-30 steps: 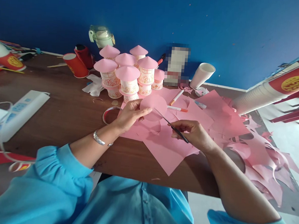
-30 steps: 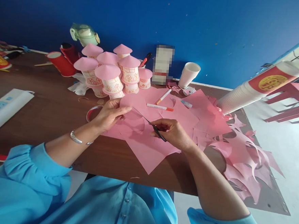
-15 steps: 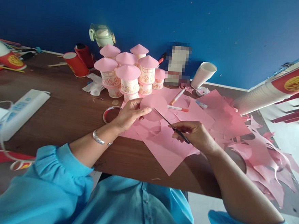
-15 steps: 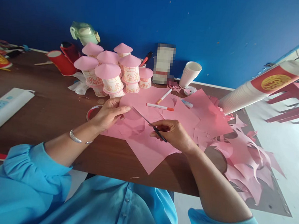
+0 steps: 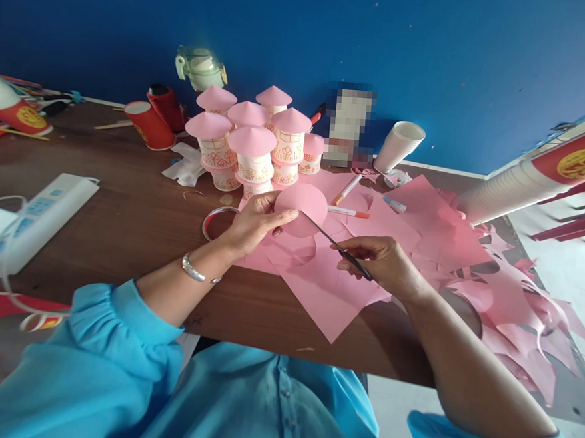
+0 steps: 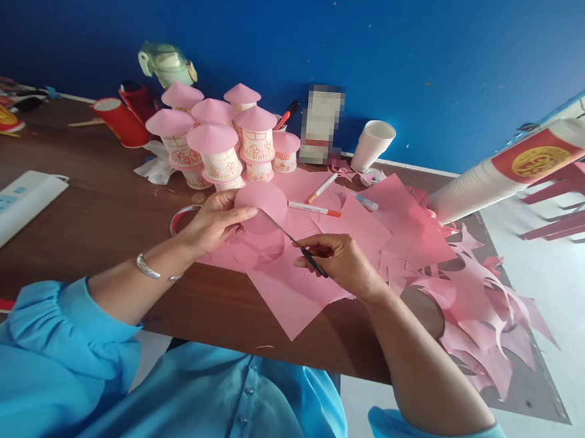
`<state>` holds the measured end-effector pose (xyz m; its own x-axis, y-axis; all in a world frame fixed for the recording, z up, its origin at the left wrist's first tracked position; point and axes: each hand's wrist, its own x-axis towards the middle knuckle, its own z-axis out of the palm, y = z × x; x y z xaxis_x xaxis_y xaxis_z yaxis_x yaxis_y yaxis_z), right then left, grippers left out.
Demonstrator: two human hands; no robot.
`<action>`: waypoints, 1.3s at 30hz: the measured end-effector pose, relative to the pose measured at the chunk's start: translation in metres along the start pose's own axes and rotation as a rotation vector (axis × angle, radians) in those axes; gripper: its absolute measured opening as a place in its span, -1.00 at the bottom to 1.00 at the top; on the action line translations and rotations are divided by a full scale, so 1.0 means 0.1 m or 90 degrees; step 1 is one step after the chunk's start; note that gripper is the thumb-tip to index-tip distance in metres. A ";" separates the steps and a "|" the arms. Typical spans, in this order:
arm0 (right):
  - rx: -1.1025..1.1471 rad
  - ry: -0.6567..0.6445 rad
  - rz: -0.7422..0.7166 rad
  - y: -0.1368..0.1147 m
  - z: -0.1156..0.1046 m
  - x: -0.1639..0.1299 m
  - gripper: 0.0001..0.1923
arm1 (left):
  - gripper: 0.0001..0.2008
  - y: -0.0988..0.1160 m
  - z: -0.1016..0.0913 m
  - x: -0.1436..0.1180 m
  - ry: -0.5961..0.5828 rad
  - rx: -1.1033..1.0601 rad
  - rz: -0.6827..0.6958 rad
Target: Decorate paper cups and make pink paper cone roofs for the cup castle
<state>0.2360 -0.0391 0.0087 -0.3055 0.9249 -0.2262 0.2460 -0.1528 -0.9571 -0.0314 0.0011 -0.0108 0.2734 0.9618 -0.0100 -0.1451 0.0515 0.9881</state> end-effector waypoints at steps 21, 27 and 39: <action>0.001 -0.006 0.006 -0.01 0.00 0.00 -0.41 | -0.69 -0.01 -0.01 0.01 -0.010 0.000 0.009; -0.001 -0.016 -0.003 0.01 0.00 0.00 -0.42 | -0.69 0.01 0.01 0.01 -0.014 0.015 0.015; -0.031 -0.016 -0.012 0.00 0.00 0.00 -0.39 | -0.72 0.02 0.03 -0.01 -0.016 -0.001 0.009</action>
<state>0.2359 -0.0389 0.0083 -0.3339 0.9182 -0.2132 0.2846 -0.1174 -0.9514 -0.0294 -0.0003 -0.0081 0.2952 0.9554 0.0075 -0.1498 0.0386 0.9880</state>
